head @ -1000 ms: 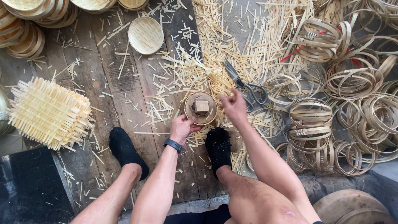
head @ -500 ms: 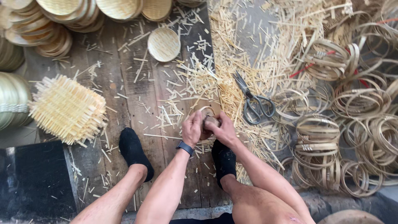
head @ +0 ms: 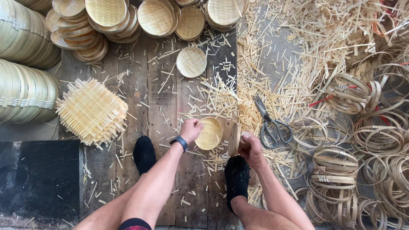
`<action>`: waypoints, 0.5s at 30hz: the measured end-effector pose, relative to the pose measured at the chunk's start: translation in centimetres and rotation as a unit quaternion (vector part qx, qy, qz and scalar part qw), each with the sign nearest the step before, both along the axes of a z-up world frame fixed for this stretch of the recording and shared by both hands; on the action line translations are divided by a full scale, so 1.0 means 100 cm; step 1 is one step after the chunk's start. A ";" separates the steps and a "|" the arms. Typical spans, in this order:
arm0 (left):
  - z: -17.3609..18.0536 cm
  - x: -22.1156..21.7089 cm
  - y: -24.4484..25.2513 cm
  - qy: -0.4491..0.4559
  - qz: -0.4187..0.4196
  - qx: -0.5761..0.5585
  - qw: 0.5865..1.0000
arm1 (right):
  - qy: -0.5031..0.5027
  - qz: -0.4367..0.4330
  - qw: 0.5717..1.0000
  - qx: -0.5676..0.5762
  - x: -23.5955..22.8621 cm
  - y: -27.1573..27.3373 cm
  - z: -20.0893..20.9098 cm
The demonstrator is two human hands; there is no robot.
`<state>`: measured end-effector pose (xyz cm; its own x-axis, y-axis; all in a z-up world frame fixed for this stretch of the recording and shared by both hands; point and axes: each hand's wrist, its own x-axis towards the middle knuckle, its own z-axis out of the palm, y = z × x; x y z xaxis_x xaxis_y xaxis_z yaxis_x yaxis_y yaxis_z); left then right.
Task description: The person weaves thin wooden strips into a circular frame, trims the excess with large shears, and fits the finished piece onto a small wooden base.
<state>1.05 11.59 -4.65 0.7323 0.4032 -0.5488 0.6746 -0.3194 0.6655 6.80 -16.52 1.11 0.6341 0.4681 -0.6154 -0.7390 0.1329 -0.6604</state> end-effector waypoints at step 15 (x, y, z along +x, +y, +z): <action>0.060 0.034 -0.004 0.026 0.082 -0.174 0.981 | -0.050 0.071 0.995 -0.052 -0.005 0.006 0.003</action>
<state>4.44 11.15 1.33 0.6411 0.2945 -0.7087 0.7337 0.0358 0.6786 6.31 -15.93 1.42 0.6271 0.4946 -0.6017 -0.6751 -0.0400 -0.7366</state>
